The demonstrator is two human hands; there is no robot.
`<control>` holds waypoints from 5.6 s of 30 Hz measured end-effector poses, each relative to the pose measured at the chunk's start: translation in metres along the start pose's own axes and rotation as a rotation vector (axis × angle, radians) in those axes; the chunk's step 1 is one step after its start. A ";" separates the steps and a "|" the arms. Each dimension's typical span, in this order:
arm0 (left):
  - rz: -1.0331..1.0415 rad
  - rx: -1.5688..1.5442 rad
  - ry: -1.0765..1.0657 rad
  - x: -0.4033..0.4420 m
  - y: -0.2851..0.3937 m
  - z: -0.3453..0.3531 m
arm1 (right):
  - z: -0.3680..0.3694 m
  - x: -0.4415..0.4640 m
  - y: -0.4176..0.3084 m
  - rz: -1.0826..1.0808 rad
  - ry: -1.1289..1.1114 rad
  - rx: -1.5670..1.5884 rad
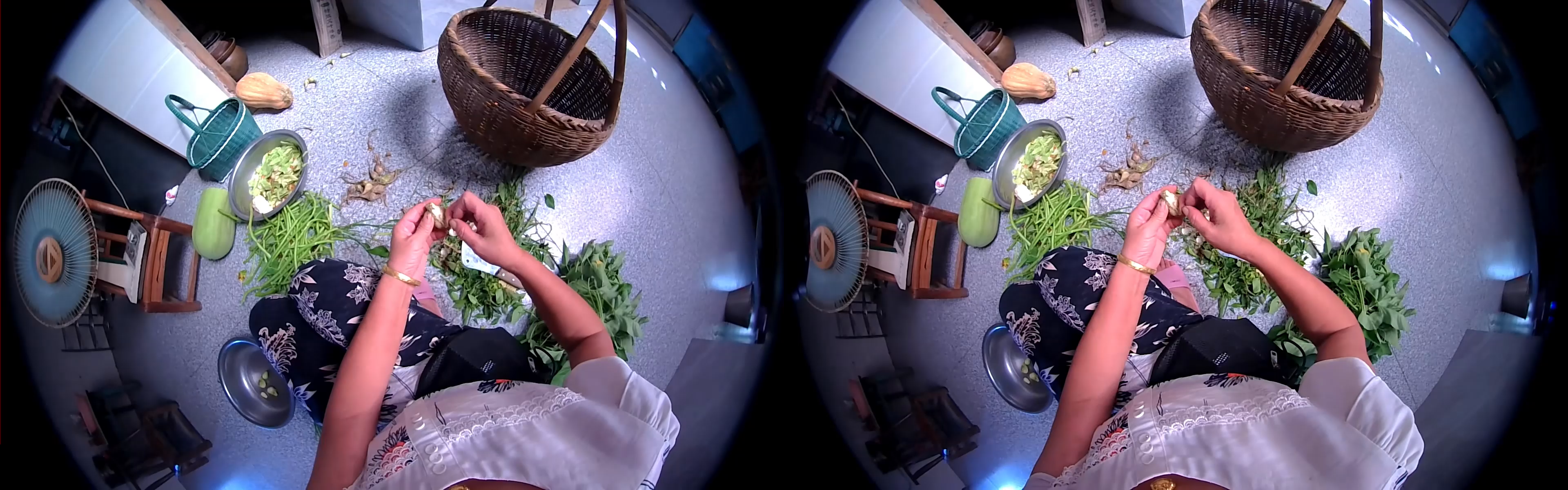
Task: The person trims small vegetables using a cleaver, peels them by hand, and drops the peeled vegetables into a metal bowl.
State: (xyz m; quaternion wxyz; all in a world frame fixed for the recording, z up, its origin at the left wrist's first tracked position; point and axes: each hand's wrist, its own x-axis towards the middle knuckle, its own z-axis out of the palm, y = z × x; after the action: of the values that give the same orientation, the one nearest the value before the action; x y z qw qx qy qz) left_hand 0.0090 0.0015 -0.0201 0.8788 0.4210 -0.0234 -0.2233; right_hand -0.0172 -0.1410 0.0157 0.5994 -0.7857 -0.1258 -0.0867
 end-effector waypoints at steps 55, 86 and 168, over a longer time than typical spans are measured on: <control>0.204 0.086 0.030 0.000 0.002 0.003 | 0.015 0.004 -0.002 0.230 0.178 0.021; 0.073 -0.104 -0.059 0.001 0.003 0.000 | -0.012 0.004 -0.005 0.114 0.033 -0.193; -0.095 -0.260 -0.076 0.000 0.009 -0.004 | -0.034 -0.006 0.033 0.385 0.115 -0.008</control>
State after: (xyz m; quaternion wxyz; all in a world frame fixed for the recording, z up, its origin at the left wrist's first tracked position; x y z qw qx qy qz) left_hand 0.0131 0.0093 -0.0162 0.9129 0.2952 -0.0073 -0.2817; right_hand -0.0125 -0.1826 -0.0075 0.6078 -0.7915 0.0615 -0.0156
